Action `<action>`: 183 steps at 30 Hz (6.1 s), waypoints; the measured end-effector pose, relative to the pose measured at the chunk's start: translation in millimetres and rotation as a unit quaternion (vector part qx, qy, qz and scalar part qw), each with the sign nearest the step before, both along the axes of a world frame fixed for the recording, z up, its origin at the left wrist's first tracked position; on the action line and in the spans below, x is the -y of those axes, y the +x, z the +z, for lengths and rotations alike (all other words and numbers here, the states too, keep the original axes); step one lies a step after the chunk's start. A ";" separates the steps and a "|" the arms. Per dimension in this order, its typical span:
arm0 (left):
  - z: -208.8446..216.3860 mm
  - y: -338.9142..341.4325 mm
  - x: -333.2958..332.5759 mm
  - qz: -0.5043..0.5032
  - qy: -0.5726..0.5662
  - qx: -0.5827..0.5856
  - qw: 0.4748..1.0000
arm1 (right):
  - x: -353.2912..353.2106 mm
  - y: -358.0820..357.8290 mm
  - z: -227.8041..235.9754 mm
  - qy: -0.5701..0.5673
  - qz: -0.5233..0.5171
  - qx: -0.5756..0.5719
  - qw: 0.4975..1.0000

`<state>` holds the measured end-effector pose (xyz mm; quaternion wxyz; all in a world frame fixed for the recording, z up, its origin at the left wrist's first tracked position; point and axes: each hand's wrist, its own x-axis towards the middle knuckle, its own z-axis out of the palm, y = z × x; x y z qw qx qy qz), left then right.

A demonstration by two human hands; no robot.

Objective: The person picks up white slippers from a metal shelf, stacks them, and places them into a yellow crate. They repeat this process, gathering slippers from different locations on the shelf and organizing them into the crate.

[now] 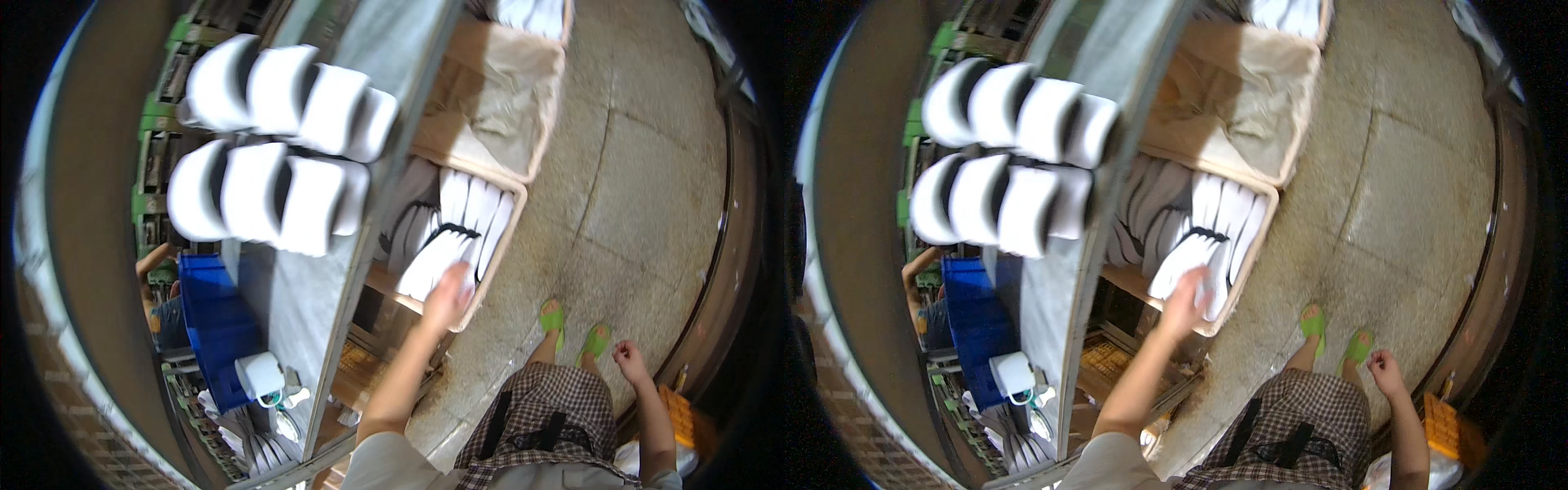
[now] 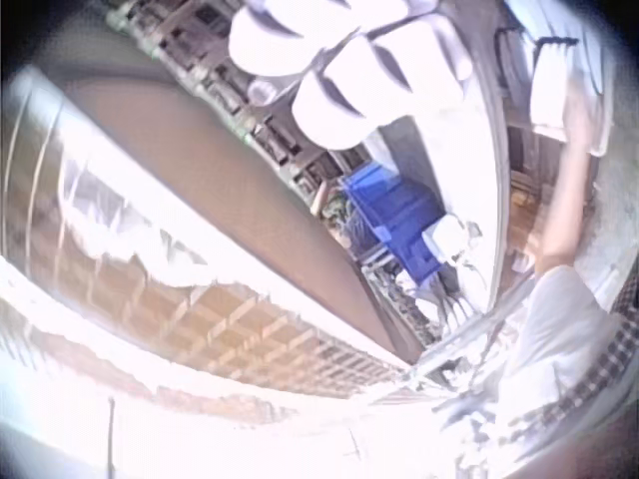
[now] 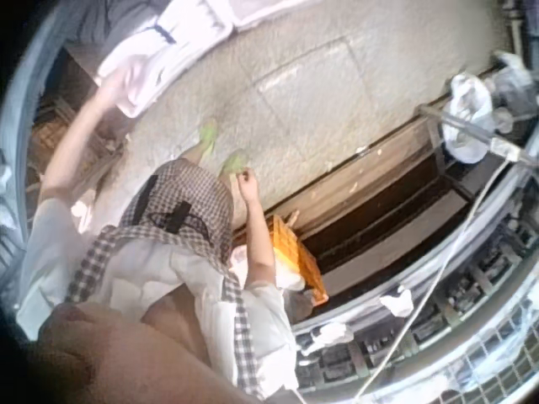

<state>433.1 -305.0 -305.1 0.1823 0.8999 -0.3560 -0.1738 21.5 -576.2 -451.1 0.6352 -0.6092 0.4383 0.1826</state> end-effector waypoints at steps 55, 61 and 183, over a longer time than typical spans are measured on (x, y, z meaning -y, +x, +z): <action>-89.6 101.5 -111.2 0.141 0.217 0.141 0.956 | -28.3 10.5 138.6 -0.001 0.015 -0.083 0.996; -108.1 155.1 -125.9 0.106 0.163 -0.041 0.980 | -35.6 65.2 143.2 0.005 0.032 -0.040 0.999; 248.0 -306.1 190.8 0.137 -0.275 -0.750 0.586 | 48.9 -51.1 348.0 0.526 -0.205 0.093 0.820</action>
